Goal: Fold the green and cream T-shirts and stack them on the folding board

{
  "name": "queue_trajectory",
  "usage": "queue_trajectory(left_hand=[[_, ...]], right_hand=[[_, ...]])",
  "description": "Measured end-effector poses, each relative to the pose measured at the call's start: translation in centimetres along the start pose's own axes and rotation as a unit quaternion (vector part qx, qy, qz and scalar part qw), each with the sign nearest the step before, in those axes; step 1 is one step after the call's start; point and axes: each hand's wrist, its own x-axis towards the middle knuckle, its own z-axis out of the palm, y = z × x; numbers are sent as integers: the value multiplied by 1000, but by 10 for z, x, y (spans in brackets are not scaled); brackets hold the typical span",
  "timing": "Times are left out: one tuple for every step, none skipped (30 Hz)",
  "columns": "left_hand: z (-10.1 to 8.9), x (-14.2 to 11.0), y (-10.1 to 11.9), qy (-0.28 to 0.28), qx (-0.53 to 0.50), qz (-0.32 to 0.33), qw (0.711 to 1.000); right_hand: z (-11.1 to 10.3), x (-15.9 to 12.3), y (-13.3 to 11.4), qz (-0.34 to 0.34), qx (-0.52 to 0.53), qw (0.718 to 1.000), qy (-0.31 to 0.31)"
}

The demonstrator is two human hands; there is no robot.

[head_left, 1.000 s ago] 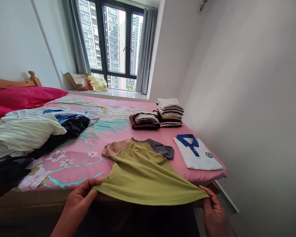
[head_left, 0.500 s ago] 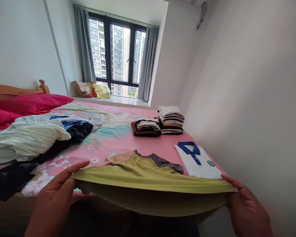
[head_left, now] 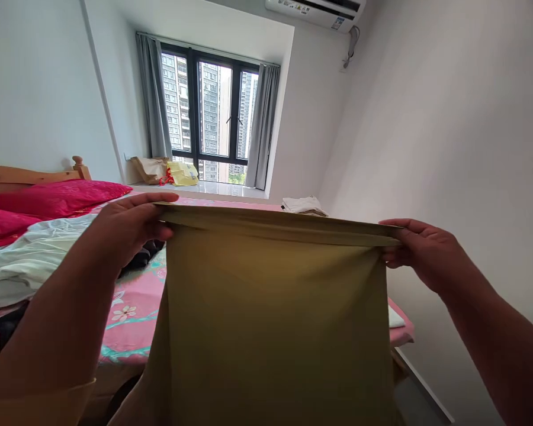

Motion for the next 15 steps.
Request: queue_trajectory(left_hand=[[2, 11, -2, -24, -23, -16, 999], [4, 22, -4, -42, -45, -33, 998], [6, 31, -6, -57, -59, -45, 996], [8, 39, -7, -66, -63, -51, 995], [10, 44, -8, -69, -62, -52, 994], [12, 48, -8, -68, -63, -48, 995], [14, 50, -7, -65, -65, -42, 995], [15, 51, -5, -61, -67, -34, 995], [16, 50, -2, -57, -70, -23, 996], [17, 48, 1, -51, -70, -9, 996], [16, 45, 3, -44, -69, 4, 997], [15, 42, 6, -37, -67, 16, 997], [13, 40, 7, -30, -67, 27, 997], [11, 37, 8, -22, -68, 35, 997], [8, 36, 9, -17, -69, 40, 997]], right_hand=[[3, 10, 2, 8, 14, 1000, -7], [6, 17, 4, 6, 24, 1000, -4], [8, 22, 4, -2, 31, 1000, 4], [11, 25, 3, -14, 36, 999, 12], [13, 25, 1, -28, 40, 999, 22], [14, 25, -2, -42, 45, 997, 34], [16, 23, -6, -58, 53, 996, 47], [17, 21, -9, -75, 62, 993, 60], [18, 18, -12, -92, 69, 991, 72], [18, 15, -15, -109, 73, 988, 83], [18, 11, -17, -123, 71, 985, 93], [17, 8, -19, -134, 64, 984, 101], [16, 5, -20, -140, 51, 983, 109], [15, 2, -21, -142, 34, 982, 116], [14, -1, -22, -140, 15, 983, 122]])
